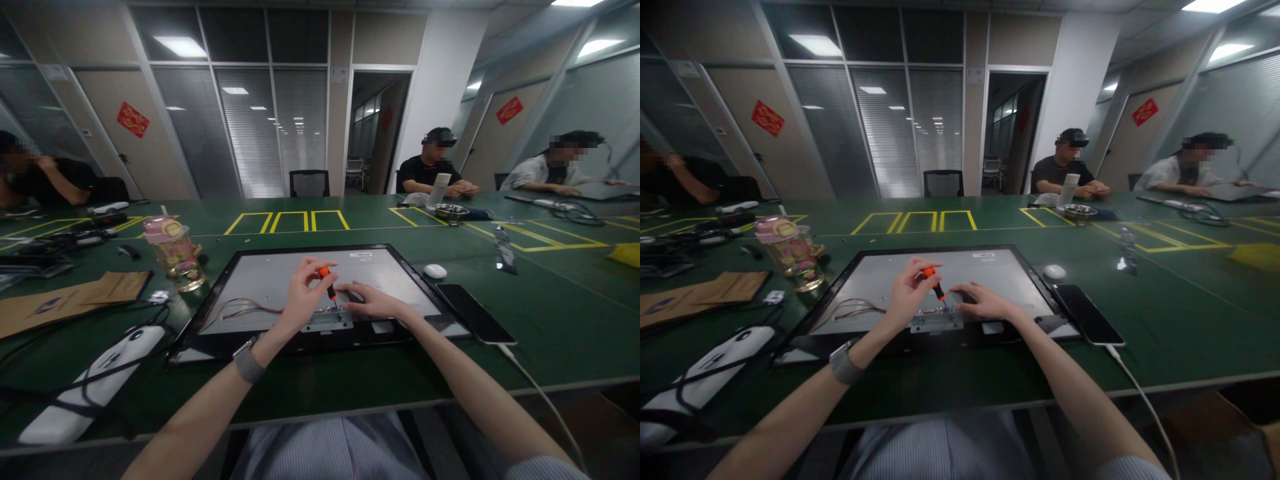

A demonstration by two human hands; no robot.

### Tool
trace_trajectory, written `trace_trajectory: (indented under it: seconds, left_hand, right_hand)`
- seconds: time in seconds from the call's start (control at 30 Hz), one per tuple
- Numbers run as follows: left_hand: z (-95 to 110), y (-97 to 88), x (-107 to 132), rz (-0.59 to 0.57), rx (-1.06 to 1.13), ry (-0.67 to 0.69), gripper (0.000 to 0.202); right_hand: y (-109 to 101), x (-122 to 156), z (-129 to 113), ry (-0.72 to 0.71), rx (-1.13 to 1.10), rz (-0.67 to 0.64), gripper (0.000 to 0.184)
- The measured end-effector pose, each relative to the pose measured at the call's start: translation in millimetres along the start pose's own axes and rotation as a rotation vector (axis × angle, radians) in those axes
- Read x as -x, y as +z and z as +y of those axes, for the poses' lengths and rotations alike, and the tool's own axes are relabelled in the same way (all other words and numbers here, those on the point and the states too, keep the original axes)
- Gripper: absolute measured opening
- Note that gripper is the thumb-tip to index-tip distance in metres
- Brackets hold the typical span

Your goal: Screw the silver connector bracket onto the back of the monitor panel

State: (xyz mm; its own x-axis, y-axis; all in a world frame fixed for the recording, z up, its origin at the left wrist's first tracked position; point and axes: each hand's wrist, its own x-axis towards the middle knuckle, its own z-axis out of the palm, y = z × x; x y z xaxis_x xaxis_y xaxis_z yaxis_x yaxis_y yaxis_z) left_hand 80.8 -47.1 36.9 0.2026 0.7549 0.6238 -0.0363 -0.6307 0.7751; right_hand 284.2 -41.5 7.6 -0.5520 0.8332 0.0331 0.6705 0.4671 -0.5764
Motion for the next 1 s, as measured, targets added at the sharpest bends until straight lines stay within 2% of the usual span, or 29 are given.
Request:
trace_trajectory:
  seconds: [0.1,0.23,0.33,0.57,0.8,1.0]
  left_hand:
    - [2.5,-0.8,0.3,-0.001,-0.022,0.010,0.022]
    - [4.2,-0.9,0.8,-0.092,0.113,-0.013,0.033]
    - [4.1,-0.2,0.9,-0.105,0.161,-0.021,0.033]
    - [3.9,-0.4,0.4,0.001,-0.056,0.038,0.021]
    - [6.0,2.6,5.1,-0.082,-0.001,0.056,0.029]
    - [8.7,2.2,7.6,-0.016,-0.188,0.130,0.023]
  right_hand:
    - [0.7,-0.6,2.4,-0.017,0.000,0.002,0.056]
    - [1.4,-1.5,5.0,-0.029,-0.003,-0.002,0.056]
    - [1.2,-1.1,3.6,-0.003,-0.007,-0.002,0.057]
    - [0.7,-0.4,0.9,-0.003,-0.011,-0.002,0.056]
    - [2.1,-1.7,4.2,0.010,-0.016,0.003,0.056]
    - [1.7,-2.0,3.2,-0.003,-0.014,-0.006,0.058]
